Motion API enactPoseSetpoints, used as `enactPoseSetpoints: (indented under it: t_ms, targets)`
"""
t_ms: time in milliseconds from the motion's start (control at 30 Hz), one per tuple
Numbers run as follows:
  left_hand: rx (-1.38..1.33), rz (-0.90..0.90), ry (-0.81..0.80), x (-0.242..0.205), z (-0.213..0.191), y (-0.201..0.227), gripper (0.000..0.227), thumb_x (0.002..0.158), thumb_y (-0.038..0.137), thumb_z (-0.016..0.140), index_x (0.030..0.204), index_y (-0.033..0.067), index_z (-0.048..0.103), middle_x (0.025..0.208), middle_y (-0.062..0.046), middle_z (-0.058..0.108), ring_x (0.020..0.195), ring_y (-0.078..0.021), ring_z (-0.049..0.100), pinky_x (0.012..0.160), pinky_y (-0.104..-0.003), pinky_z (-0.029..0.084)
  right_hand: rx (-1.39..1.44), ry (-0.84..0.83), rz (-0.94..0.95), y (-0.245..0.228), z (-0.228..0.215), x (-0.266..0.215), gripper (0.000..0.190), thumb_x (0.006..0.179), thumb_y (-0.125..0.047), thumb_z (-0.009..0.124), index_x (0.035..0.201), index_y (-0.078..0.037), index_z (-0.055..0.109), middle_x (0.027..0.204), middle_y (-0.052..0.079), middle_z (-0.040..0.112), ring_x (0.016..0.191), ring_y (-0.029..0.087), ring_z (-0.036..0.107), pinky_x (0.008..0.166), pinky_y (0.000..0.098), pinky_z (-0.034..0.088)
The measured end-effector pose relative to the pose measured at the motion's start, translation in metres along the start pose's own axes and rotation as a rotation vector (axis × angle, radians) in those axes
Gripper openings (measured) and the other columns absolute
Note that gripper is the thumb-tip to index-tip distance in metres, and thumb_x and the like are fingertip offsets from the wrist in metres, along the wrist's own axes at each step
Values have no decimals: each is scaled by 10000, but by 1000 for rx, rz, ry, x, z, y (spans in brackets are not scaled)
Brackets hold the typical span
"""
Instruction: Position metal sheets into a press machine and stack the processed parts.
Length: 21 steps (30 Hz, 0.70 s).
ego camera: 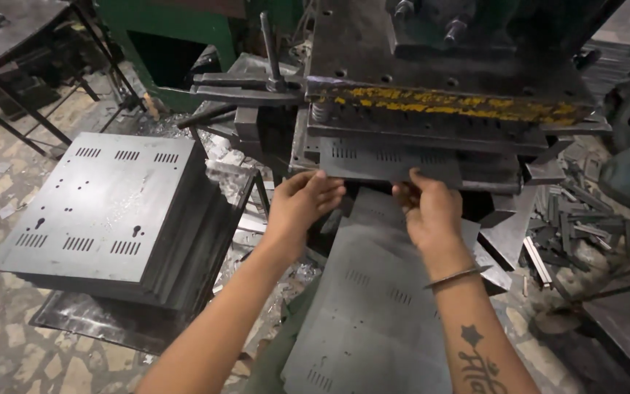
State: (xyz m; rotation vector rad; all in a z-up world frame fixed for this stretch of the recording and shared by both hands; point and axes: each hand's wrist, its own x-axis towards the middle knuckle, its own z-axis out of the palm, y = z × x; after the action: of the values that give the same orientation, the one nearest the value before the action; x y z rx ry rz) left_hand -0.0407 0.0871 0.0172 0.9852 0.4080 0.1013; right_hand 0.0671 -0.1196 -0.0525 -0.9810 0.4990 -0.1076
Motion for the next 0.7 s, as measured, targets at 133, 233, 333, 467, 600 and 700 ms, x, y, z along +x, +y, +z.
enactPoseSetpoints:
  t_ms: [133, 233, 333, 467, 600, 700]
  targets:
    - [94, 13, -8, -2, -38, 18, 375, 986, 160, 630, 1231, -122, 601, 1037, -312, 734, 864, -366, 767, 805, -447, 641, -25, -4, 38, -14, 8, -26, 185, 892, -15, 733, 967, 112, 621, 805, 208, 606, 679, 308, 719, 685, 417, 692]
    - [420, 300, 46, 22, -100, 46, 230, 977, 130, 634, 1114, -42, 701, 956, -249, 764, 811, -371, 789, 741, -466, 656, -19, -13, 26, -8, 5, -19, 180, 862, 1, 751, 986, 93, 659, 795, 223, 634, 622, 322, 734, 632, 439, 691]
    - [667, 755, 145, 58, -197, 94, 158, 1012, 1, 570, 1091, -82, 678, 945, -282, 697, 804, -370, 737, 687, -429, 620, 7, -14, -12, -8, 3, -23, 238, 849, -2, 774, 969, 107, 600, 766, 244, 611, 598, 336, 714, 610, 444, 675]
    - [1548, 704, 552, 81, -371, 161, 415, 1231, 277, 532, 1246, -97, 710, 1092, -270, 739, 940, -391, 686, 802, -465, 540, 89, -142, 32, -26, 8, -51, 71, 938, 11, 661, 904, 68, 635, 825, 138, 638, 646, 224, 642, 618, 283, 582]
    - [1901, 193, 712, 12, -416, 146, 857, 1179, 625, 229, 1420, -87, 639, 1418, -401, 566, 1266, -554, 567, 1013, -643, 429, 32, -132, 43, -51, 23, -66, 101, 981, 0, 632, 901, 61, 643, 794, 125, 627, 650, 205, 624, 627, 278, 564]
    - [1963, 439, 713, -57, -380, 114, 689, 1186, 473, 387, 1254, -184, 582, 1295, -442, 535, 1095, -567, 598, 893, -613, 554, 24, -146, 34, -54, 24, -61, 78, 968, 5, 628, 942, 76, 648, 784, 134, 632, 628, 204, 630, 591, 262, 555]
